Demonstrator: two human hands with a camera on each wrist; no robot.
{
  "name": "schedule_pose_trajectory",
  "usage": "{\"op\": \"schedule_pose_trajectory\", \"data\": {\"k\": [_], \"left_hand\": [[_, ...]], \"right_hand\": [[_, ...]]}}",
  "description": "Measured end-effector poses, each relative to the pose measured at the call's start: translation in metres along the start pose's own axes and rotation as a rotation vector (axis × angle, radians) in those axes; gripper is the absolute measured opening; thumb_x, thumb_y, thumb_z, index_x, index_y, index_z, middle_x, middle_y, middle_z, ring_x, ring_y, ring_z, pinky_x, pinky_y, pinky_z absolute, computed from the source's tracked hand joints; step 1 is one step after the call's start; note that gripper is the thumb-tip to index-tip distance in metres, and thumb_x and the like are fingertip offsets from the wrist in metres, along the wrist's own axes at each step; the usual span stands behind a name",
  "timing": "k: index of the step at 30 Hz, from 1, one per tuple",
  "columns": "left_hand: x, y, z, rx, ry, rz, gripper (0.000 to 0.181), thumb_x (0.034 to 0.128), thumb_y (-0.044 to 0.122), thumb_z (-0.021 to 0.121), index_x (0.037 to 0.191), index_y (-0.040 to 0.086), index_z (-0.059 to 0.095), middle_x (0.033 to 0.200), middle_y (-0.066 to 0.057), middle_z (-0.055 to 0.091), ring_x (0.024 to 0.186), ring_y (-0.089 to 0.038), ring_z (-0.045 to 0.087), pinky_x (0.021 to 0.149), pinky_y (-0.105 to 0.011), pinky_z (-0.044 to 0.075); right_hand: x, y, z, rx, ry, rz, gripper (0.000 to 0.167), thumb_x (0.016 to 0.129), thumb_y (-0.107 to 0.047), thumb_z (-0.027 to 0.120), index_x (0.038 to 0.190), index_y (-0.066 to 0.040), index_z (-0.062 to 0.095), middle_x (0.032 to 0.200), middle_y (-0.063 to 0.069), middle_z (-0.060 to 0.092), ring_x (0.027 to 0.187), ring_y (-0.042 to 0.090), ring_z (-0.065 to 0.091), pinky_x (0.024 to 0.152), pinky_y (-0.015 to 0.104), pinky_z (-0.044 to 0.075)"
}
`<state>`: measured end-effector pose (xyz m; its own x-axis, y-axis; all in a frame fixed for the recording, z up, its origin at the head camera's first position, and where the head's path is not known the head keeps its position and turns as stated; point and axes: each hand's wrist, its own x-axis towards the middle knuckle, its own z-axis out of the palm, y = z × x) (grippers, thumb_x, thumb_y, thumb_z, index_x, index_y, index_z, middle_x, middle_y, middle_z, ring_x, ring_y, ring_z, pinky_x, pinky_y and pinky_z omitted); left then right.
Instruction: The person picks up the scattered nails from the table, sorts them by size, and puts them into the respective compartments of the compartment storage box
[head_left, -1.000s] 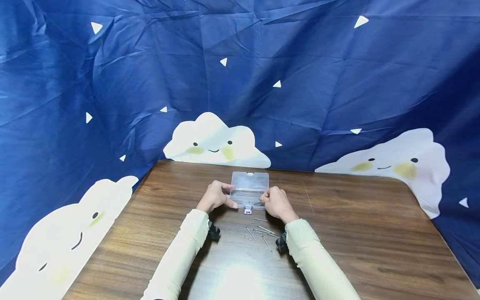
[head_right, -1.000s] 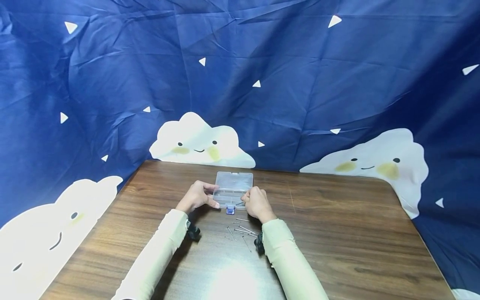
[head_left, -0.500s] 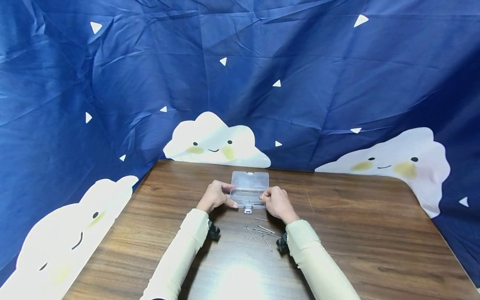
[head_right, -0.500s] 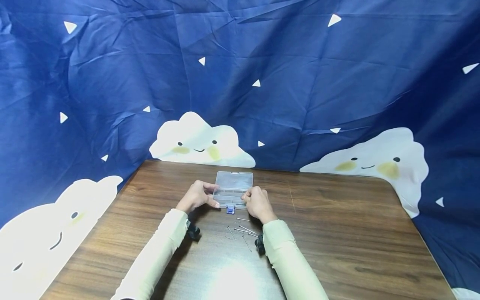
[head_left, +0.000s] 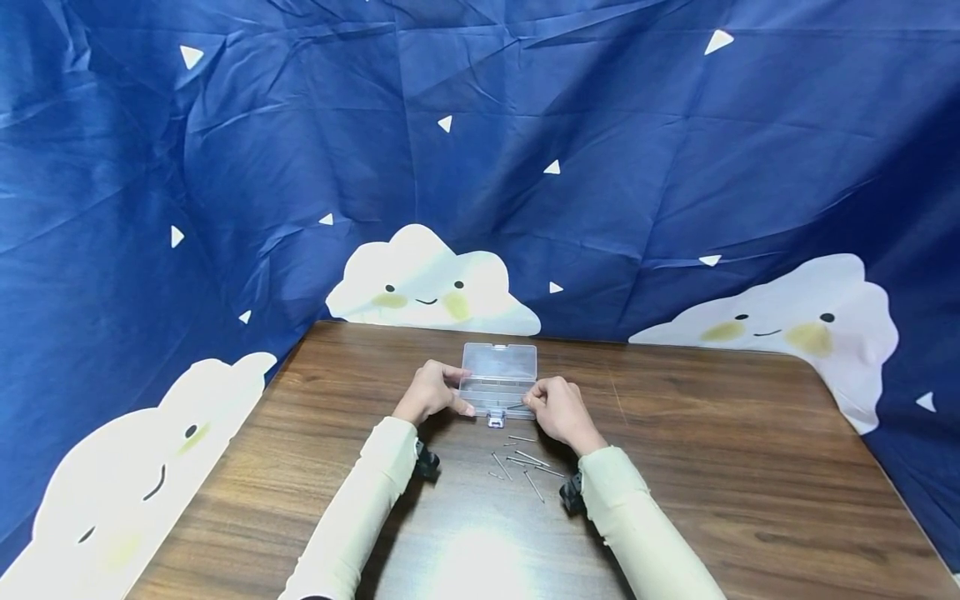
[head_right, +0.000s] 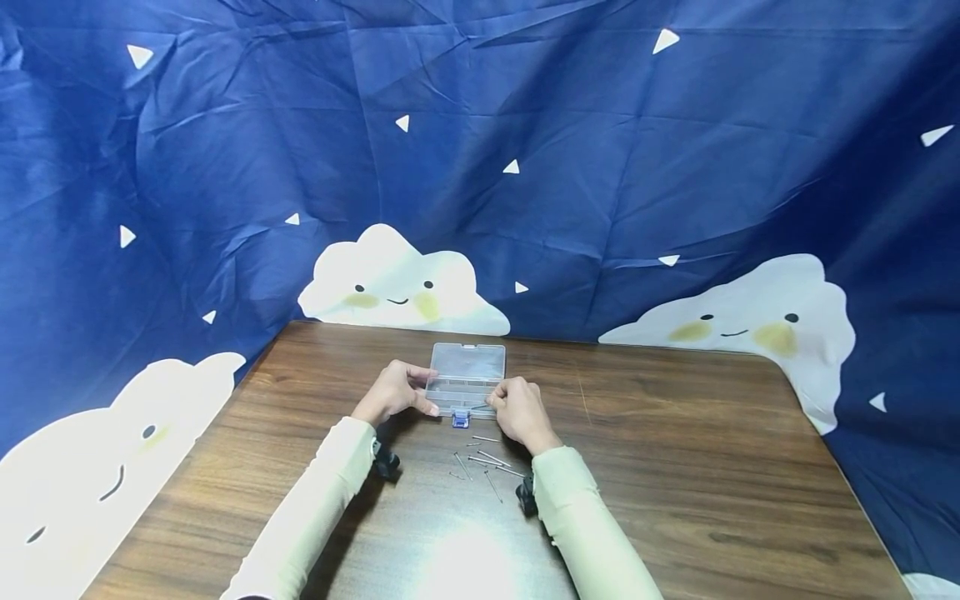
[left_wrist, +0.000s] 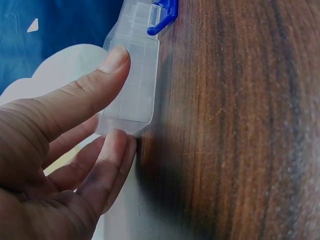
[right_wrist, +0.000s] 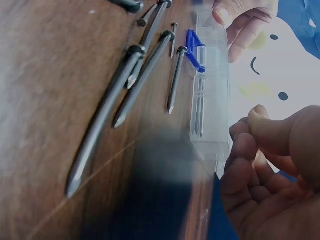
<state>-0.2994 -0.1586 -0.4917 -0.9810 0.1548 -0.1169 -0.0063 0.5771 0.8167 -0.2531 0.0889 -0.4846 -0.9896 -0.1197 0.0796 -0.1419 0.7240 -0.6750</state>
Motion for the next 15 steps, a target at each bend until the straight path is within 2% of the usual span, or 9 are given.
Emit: {"op": "schedule_pose_trajectory", "data": {"k": [5, 15], "left_hand": [[-0.001, 0.000, 0.000, 0.005, 0.006, 0.001, 0.075, 0.0475, 0.007, 0.100, 0.119, 0.012, 0.076, 0.119, -0.011, 0.070, 0.093, -0.017, 0.069, 0.096, -0.039, 0.050], [-0.001, 0.001, -0.001, 0.000, 0.000, -0.004, 0.075, 0.0480, 0.006, 0.100, 0.118, 0.012, 0.076, 0.120, -0.010, 0.070, 0.091, -0.016, 0.068, 0.095, -0.039, 0.050]], "right_hand": [[-0.006, 0.001, -0.002, 0.006, 0.020, -0.041, 0.012, 0.093, -0.014, 0.072, 0.081, -0.012, 0.074, 0.063, -0.007, 0.058, 0.065, 0.015, 0.053, 0.074, 0.038, 0.047], [-0.017, -0.003, -0.005, 0.011, -0.008, -0.030, 0.012, 0.091, -0.012, 0.073, 0.079, -0.014, 0.074, 0.067, -0.007, 0.063, 0.064, 0.012, 0.055, 0.073, 0.036, 0.048]]}}
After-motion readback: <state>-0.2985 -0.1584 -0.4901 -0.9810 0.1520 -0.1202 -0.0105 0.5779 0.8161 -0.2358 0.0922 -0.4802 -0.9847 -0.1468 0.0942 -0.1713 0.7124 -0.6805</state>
